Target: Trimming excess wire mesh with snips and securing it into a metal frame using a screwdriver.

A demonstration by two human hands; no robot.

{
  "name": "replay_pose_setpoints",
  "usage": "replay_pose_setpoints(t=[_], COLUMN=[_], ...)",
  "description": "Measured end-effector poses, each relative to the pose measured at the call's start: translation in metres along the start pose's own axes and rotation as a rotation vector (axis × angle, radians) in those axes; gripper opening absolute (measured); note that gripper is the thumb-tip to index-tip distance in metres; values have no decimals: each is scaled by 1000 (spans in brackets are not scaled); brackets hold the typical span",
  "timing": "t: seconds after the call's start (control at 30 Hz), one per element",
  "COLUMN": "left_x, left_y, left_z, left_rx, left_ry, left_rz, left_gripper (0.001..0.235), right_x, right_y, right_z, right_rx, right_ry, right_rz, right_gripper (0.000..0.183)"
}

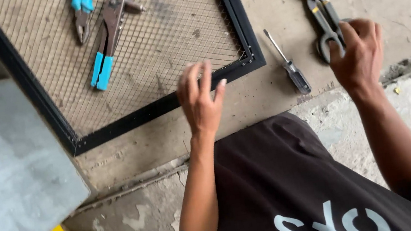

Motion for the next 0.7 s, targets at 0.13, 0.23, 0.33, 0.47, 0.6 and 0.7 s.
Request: replay_pose_setpoints(t=[0.13, 0.23, 0.33, 0.47, 0.6, 0.7], left_x=[14, -22, -33, -33, -25, -24], left_y=[-4, -23, -32, -36, -23, -3], left_z=[28, 38, 45, 45, 35, 21], left_rx=[229, 180, 227, 196, 193, 134], left_ry=[273, 201, 207, 197, 186, 193], left_rz=[126, 351, 398, 336, 333, 335], left_gripper=[87, 77, 75, 73, 76, 79], right_x=[-9, -20, -31, -28, -34, -40], right_y=[-26, -39, -50, -57, -59, -70], right_z=[27, 49, 60, 68, 64, 51], right_rx=[97, -34, 47, 80, 2, -123], right_ry=[77, 127, 104, 113, 210, 298], right_rz=[-65, 214, 246, 244, 312, 340], right_gripper=[63, 55, 63, 70, 60, 54])
Point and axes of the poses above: each hand's wrist, its own y-axis towards the middle knuckle, its own x-axis out of the back of the hand, z = x × y, the point moved 7 cm from there along y, towards the middle knuckle, and after that the axes turned 12 degrees about -y, right-handed, at the moved point
